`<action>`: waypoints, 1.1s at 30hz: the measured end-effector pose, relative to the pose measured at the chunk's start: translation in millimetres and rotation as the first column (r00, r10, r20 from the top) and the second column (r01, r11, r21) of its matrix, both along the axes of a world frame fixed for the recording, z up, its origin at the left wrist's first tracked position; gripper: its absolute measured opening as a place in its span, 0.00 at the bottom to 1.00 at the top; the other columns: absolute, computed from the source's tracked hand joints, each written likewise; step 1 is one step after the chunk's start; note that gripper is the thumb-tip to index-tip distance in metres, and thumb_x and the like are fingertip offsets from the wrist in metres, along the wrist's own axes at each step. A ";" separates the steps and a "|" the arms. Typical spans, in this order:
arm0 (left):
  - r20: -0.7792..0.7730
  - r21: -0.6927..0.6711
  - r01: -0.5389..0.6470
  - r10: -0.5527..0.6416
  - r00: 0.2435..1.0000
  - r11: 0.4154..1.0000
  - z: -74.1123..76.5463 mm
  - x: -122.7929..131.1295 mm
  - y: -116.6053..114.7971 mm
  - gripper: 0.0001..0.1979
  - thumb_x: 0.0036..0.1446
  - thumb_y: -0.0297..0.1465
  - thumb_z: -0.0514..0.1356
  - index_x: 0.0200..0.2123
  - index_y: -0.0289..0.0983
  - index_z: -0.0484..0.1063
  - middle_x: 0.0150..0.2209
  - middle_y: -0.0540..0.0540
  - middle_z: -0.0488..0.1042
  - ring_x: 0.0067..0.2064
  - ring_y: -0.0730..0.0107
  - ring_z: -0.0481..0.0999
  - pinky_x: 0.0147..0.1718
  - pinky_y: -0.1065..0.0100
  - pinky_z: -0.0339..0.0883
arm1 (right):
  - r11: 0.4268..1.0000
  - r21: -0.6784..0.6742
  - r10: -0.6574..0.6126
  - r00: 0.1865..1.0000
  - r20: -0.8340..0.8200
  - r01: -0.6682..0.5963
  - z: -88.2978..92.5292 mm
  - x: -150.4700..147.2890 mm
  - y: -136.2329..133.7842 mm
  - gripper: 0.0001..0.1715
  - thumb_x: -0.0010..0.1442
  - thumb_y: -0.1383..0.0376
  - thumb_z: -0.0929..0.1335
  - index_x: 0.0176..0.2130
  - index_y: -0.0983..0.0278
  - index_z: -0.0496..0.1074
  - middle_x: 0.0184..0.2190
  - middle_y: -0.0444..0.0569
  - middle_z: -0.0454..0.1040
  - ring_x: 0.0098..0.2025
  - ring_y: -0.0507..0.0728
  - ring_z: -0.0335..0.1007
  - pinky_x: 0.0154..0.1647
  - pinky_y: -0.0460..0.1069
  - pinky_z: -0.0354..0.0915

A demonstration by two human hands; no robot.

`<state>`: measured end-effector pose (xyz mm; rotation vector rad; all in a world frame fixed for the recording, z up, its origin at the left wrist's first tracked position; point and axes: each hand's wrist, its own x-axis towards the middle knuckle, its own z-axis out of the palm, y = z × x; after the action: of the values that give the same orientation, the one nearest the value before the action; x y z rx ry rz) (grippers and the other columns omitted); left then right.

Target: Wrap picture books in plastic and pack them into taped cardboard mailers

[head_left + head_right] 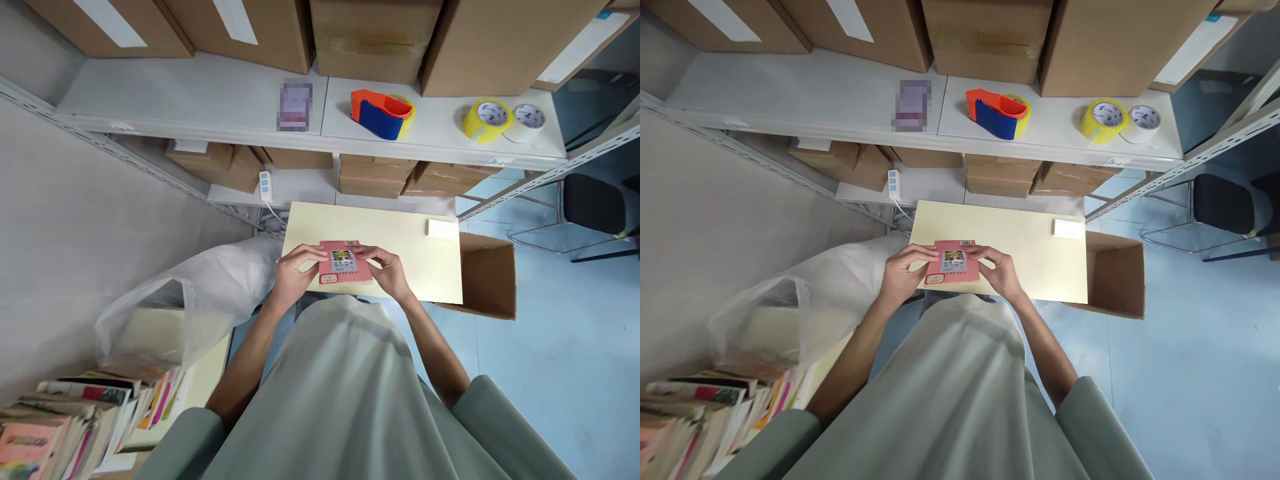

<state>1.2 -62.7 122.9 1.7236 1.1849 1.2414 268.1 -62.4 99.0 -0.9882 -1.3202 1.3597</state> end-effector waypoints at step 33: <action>0.012 -0.564 -0.029 0.044 0.999 0.826 -6.4 1.2 -12.4 0.27 0.60 0.59 0.70 0.35 0.39 0.80 0.22 0.51 0.74 0.24 0.70 0.72 0.24 0.69 0.65 | 0.932 -0.361 0.046 0.987 0.152 0.012 11.9 -2.0 -3.0 0.40 0.56 0.27 0.78 0.31 0.60 0.76 0.19 0.42 0.75 0.17 0.51 0.65 0.19 0.48 0.61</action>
<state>2.5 -75.1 116.6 1.2397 1.4023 0.8073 266.1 -65.4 111.0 -1.3602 -1.2170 1.6008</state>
